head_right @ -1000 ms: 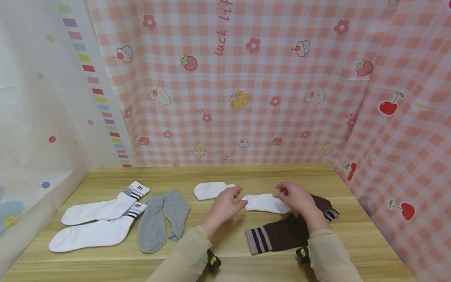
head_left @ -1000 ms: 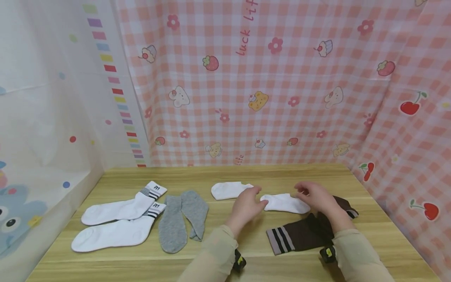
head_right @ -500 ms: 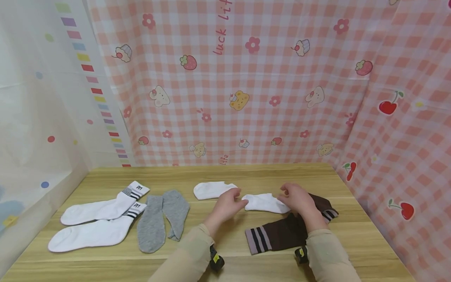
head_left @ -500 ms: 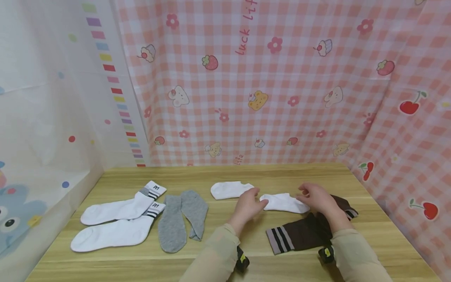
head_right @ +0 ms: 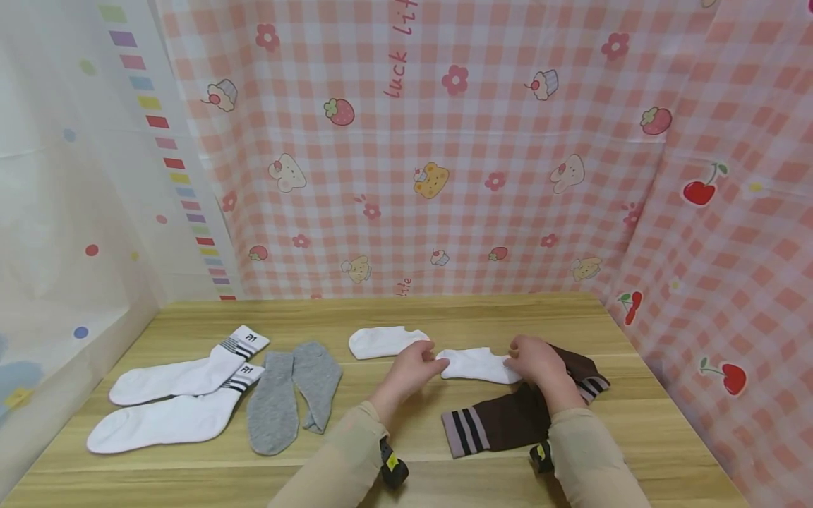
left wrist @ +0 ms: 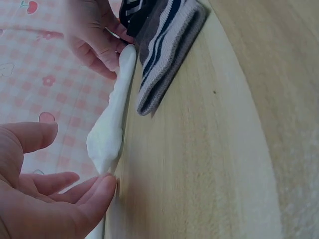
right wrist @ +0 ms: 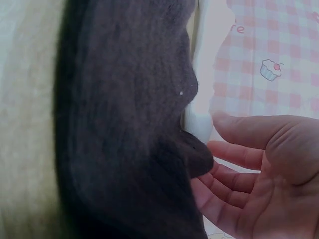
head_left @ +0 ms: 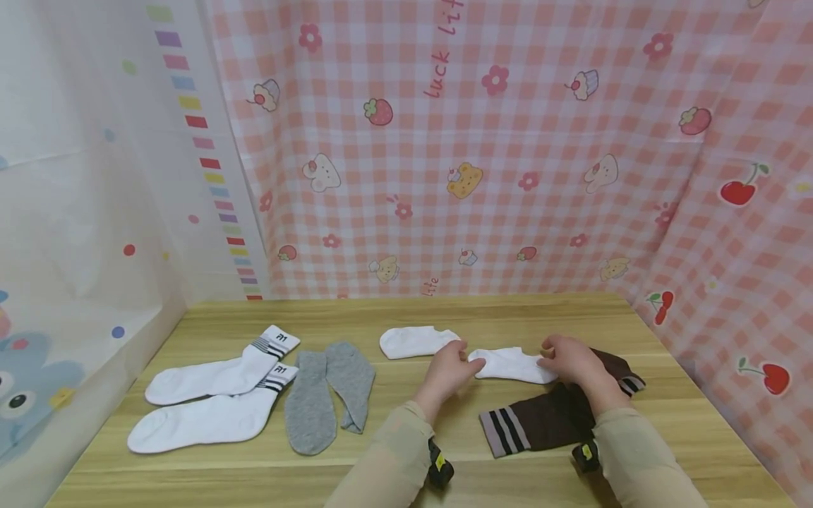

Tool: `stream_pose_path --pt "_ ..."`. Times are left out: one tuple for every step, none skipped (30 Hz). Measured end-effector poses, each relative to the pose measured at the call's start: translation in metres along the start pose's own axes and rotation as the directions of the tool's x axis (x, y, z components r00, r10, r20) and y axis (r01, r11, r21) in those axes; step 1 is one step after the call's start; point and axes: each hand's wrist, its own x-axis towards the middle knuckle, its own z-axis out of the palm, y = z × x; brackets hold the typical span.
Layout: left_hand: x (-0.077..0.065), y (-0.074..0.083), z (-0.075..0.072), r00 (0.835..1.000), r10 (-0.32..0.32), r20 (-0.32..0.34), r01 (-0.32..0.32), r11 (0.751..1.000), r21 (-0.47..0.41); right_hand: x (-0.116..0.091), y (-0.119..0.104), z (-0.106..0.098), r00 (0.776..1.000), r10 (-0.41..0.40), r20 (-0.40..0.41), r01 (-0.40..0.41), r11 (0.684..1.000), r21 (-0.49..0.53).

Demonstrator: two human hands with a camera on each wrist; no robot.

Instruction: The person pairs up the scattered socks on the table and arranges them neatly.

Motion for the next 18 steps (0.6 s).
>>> stream_pose_path --pt "0.0 -0.001 0.0 1.0 -0.011 -0.001 0.011 1.0 -0.016 0.0 0.0 0.0 1.0 0.004 0.003 -0.004 1.0 -0.004" --pt "0.001 -0.001 0.001 1.0 -0.019 -0.002 0.019 0.999 -0.029 0.001 0.0 0.001 1.0 0.007 0.005 -0.007 1.0 -0.01" --pt "0.001 -0.002 0.001 1.0 -0.026 -0.003 0.026 0.999 -0.046 0.001 0.001 0.001 1.0 0.01 0.007 -0.009 1.0 -0.014" --pt "0.002 -0.003 0.001 1.0 -0.029 -0.005 0.028 0.998 -0.06 0.002 0.001 0.001 1.0 0.012 0.011 -0.012 1.0 -0.016" --pt "0.002 -0.004 0.002 0.999 -0.034 -0.007 0.033 0.996 -0.078 0.002 0.001 0.002 1.0 0.013 0.014 -0.013 1.0 -0.016" --pt "0.002 -0.004 0.002 0.999 -0.035 -0.008 0.034 0.995 -0.093 0.003 0.001 0.002 1.0 0.013 0.016 -0.013 1.0 -0.017" --pt "0.005 -0.01 0.004 1.0 -0.023 -0.015 0.021 0.993 -0.113 0.003 0.002 0.002 1.0 0.015 0.019 -0.015 1.0 -0.014" --pt "0.005 -0.011 0.004 1.0 -0.025 -0.013 0.023 0.991 -0.129 0.004 0.002 0.003 1.0 0.016 0.02 -0.016 1.0 -0.014" --pt "0.004 -0.011 0.004 0.999 -0.033 -0.01 0.031 0.988 -0.151 0.004 0.002 0.003 1.0 0.017 0.02 -0.016 1.0 -0.014" --pt "0.004 -0.011 0.004 0.999 -0.039 -0.008 0.037 0.985 -0.169 0.004 0.003 0.003 1.0 0.015 0.019 -0.015 1.0 -0.015" --pt "0.004 -0.011 0.004 0.999 -0.053 -0.006 0.051 0.98 -0.191 0.004 0.003 0.003 1.0 0.016 0.017 -0.015 1.0 -0.017" --pt "0.004 -0.011 0.004 0.998 -0.067 -0.004 0.064 0.976 -0.209 0.004 0.003 0.003 1.0 0.016 0.014 -0.016 1.0 -0.018" --pt "0.004 -0.011 0.004 0.997 -0.083 0.0 0.081 0.969 -0.234 0.004 0.003 0.004 1.0 0.017 0.012 -0.017 1.0 -0.02" --pt "0.001 -0.005 0.002 0.994 -0.111 0.008 0.11 0.961 -0.254 0.004 0.003 0.004 1.0 0.014 0.007 -0.014 1.0 -0.024" --pt "0.001 -0.004 0.002 0.992 -0.123 0.01 0.121 0.954 -0.273 0.004 0.002 0.004 1.0 0.012 0.002 -0.012 1.0 -0.025" --pt "0.0 -0.004 0.003 0.991 -0.131 0.009 0.128 0.949 -0.287 0.003 0.002 0.005 1.0 0.011 -0.001 -0.011 1.0 -0.022" --pt "0.0 -0.004 0.003 0.99 -0.142 0.01 0.139 0.944 -0.299 0.003 0.002 0.005 1.0 0.013 -0.004 -0.014 1.0 -0.016" --pt "0.0 -0.003 0.003 0.989 -0.147 0.011 0.143 0.94 -0.31 0.002 0.001 0.006 1.0 0.014 -0.008 -0.014 1.0 -0.009"
